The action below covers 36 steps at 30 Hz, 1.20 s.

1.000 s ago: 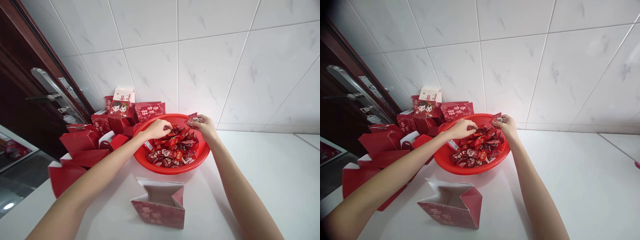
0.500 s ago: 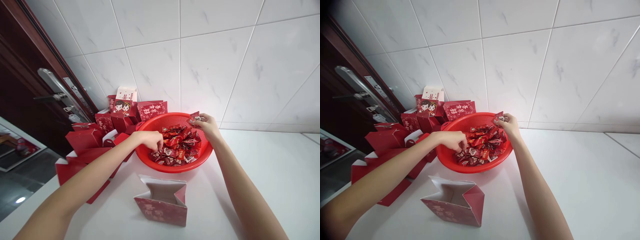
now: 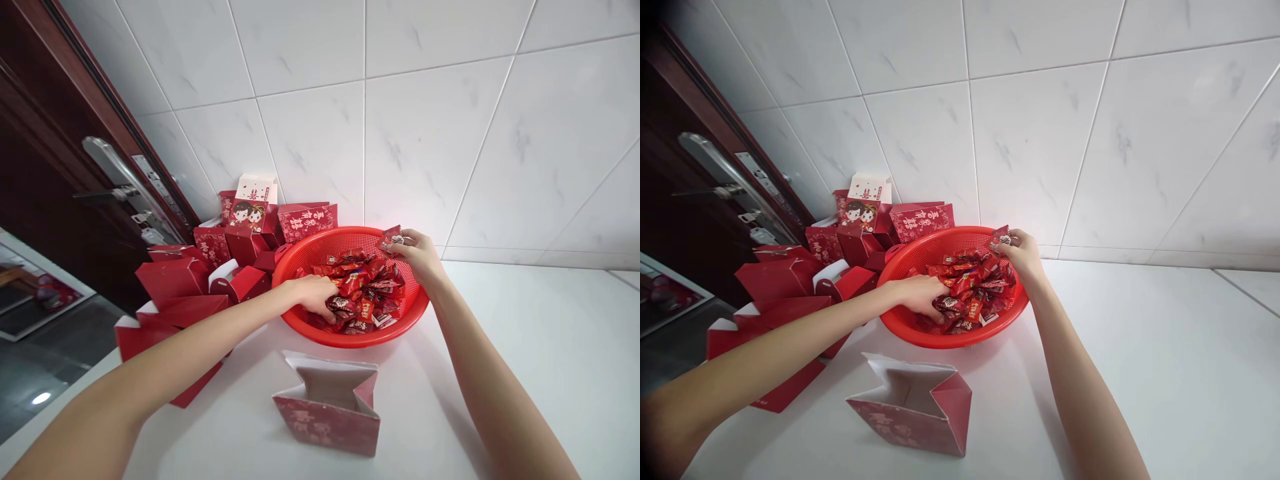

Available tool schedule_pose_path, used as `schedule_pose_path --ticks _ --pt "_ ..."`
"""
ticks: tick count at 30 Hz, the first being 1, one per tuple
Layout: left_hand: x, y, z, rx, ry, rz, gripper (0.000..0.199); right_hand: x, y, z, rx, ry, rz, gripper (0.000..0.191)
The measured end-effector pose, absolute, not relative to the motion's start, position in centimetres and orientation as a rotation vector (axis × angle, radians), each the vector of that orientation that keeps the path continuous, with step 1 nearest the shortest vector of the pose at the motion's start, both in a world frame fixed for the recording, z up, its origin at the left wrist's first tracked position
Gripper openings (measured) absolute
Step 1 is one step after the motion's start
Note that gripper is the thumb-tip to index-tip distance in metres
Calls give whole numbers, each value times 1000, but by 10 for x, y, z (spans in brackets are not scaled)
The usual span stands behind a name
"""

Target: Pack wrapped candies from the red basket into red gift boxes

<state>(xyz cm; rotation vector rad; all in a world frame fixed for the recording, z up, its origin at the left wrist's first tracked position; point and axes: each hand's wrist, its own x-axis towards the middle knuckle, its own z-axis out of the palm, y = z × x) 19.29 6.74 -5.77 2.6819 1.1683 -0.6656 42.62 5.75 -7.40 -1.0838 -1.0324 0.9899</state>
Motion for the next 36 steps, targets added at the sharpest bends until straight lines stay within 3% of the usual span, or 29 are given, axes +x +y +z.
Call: schedule_pose_path --ticks 5,9,24,36 --pt "193 74 -60 2707 1157 -454 28 427 59 -75 -1077 -1048 997 32" --pt "191 80 -64 2632 1140 -216 41 427 58 -75 -1064 -1051 1002 32" --pt "189 86 -66 2585 1567 80 58 426 57 -74 -1067 -1047 1001 30" --pt "187 88 -59 2404 1811 109 32 422 54 -68 -1062 -995 1012 26"
